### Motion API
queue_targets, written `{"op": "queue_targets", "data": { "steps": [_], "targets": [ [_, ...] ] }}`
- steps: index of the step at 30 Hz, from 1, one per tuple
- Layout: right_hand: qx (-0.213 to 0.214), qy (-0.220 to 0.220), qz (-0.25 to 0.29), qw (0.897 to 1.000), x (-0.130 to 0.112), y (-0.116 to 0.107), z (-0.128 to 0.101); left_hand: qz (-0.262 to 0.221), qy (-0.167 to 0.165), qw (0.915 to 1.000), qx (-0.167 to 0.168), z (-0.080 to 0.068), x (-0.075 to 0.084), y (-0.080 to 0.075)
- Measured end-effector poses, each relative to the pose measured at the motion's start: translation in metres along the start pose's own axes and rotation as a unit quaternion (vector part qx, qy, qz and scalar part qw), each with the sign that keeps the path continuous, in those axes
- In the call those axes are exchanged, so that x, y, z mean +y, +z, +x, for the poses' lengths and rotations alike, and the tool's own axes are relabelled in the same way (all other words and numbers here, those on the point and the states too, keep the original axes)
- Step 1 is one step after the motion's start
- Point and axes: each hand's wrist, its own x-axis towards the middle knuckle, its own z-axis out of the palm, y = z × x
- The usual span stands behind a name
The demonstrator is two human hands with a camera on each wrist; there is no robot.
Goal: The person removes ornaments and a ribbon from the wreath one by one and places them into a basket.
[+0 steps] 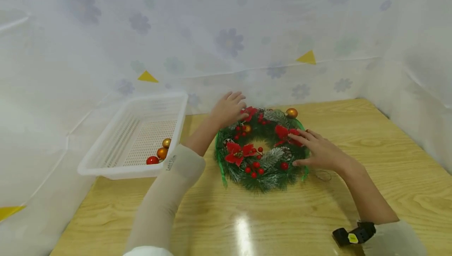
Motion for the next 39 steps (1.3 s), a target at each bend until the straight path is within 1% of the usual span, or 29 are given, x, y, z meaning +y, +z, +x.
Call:
{"op": "queue_targets", "data": {
  "steps": [3, 7, 15, 18, 21, 24, 28, 31, 36, 39],
  "targets": [
    [0.001, -0.001, 0.001, 1.000, -0.001, 0.001, 0.000, 0.018, 0.021, 0.9994, -0.018, 0.003, 0.013, 0.004],
    [-0.001, 0.000, 0.001, 1.000, -0.003, 0.001, 0.001, 0.045, 0.044, 0.9971, -0.044, 0.003, 0.024, 0.009],
    [-0.006, 0.003, -0.007, 1.000, -0.005, -0.001, 0.002, 0.099, 0.055, 0.9887, -0.097, 0.002, 0.036, 0.026],
    [-0.004, 0.007, -0.007, 1.000, -0.004, -0.001, 0.002, 0.121, 0.054, 0.9852, -0.110, 0.002, 0.039, 0.029],
    [-0.003, 0.005, -0.011, 1.000, -0.004, 0.000, 0.002, 0.131, 0.045, 0.9841, -0.111, 0.002, 0.042, 0.031],
    [-0.003, 0.003, -0.010, 1.000, -0.005, 0.001, 0.003, 0.131, 0.033, 0.9845, -0.112, 0.001, 0.045, 0.031],
    [-0.006, 0.004, -0.006, 1.000, -0.006, 0.000, 0.003, 0.134, 0.028, 0.9841, -0.113, 0.000, 0.046, 0.031],
    [-0.009, 0.005, -0.006, 1.000, -0.006, 0.000, 0.003, 0.134, 0.034, 0.9852, -0.102, -0.001, 0.045, 0.029],
    [-0.009, 0.005, -0.010, 1.000, -0.006, 0.000, 0.003, 0.117, 0.040, 0.9896, -0.075, -0.002, 0.041, 0.026],
    [-0.008, 0.003, -0.010, 1.000, -0.005, -0.001, 0.003, 0.105, 0.042, 0.9909, -0.072, -0.003, 0.039, 0.023]
  ]
}}
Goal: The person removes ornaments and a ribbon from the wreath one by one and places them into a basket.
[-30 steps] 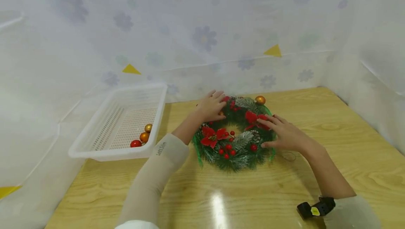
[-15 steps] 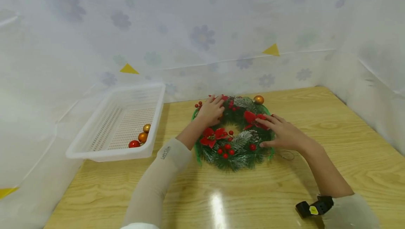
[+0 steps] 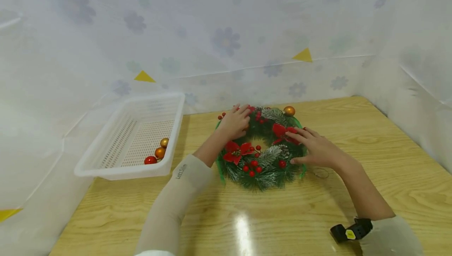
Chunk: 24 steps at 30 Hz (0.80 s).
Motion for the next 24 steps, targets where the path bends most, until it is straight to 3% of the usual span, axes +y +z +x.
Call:
{"op": "queue_targets", "data": {
  "steps": [24],
  "targets": [
    [-0.007, 0.004, 0.006, 1.000, 0.000, 0.000, 0.002, -0.022, -0.026, 0.9987, 0.039, -0.006, -0.017, -0.022]
  ]
}}
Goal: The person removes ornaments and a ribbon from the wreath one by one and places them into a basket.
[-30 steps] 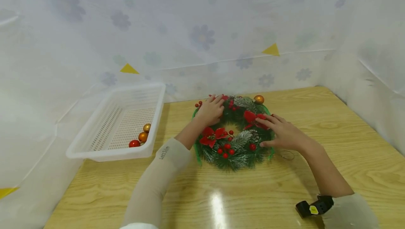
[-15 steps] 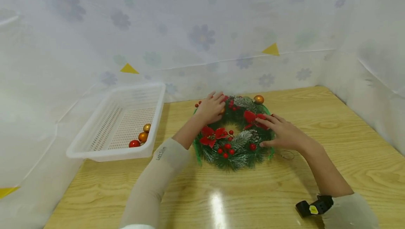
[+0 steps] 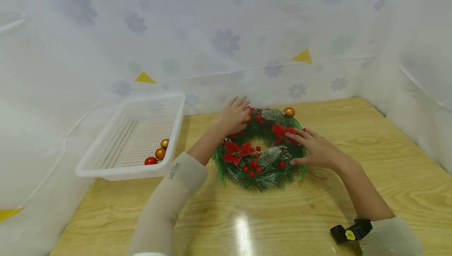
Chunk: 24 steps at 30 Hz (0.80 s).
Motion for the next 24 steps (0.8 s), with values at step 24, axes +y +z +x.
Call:
{"op": "queue_targets", "data": {
  "steps": [24],
  "targets": [
    [0.004, -0.004, -0.007, 1.000, 0.001, 0.000, 0.002, -0.033, -0.033, 0.9981, 0.039, -0.025, -0.035, -0.020]
  ]
}}
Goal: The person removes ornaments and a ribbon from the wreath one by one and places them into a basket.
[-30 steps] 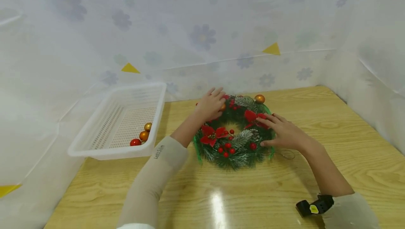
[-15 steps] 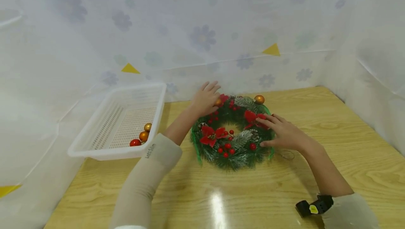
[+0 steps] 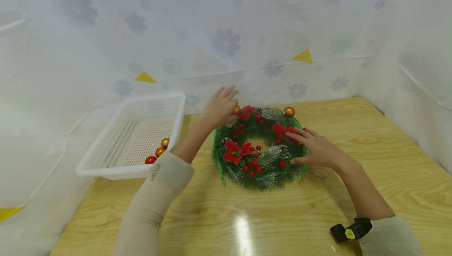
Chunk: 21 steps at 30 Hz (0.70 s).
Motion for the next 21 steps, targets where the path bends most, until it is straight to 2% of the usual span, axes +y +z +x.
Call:
{"op": "queue_targets", "data": {
  "steps": [6, 10, 15, 21],
  "targets": [
    [-0.001, 0.000, 0.004, 1.000, -0.001, 0.000, 0.000, -0.008, -0.002, 0.9993, 0.037, -0.014, -0.012, -0.005],
    [0.001, 0.000, 0.009, 1.000, -0.001, -0.001, 0.001, 0.001, -0.004, 0.9991, 0.042, -0.026, -0.023, -0.007],
    [-0.001, 0.000, 0.008, 1.000, 0.000, -0.001, 0.002, 0.009, -0.020, 0.9996, 0.020, -0.045, -0.040, -0.002],
    [-0.002, -0.001, 0.008, 1.000, 0.002, 0.000, 0.002, 0.008, -0.058, 0.9981, -0.018, -0.076, -0.064, 0.013]
  ]
}}
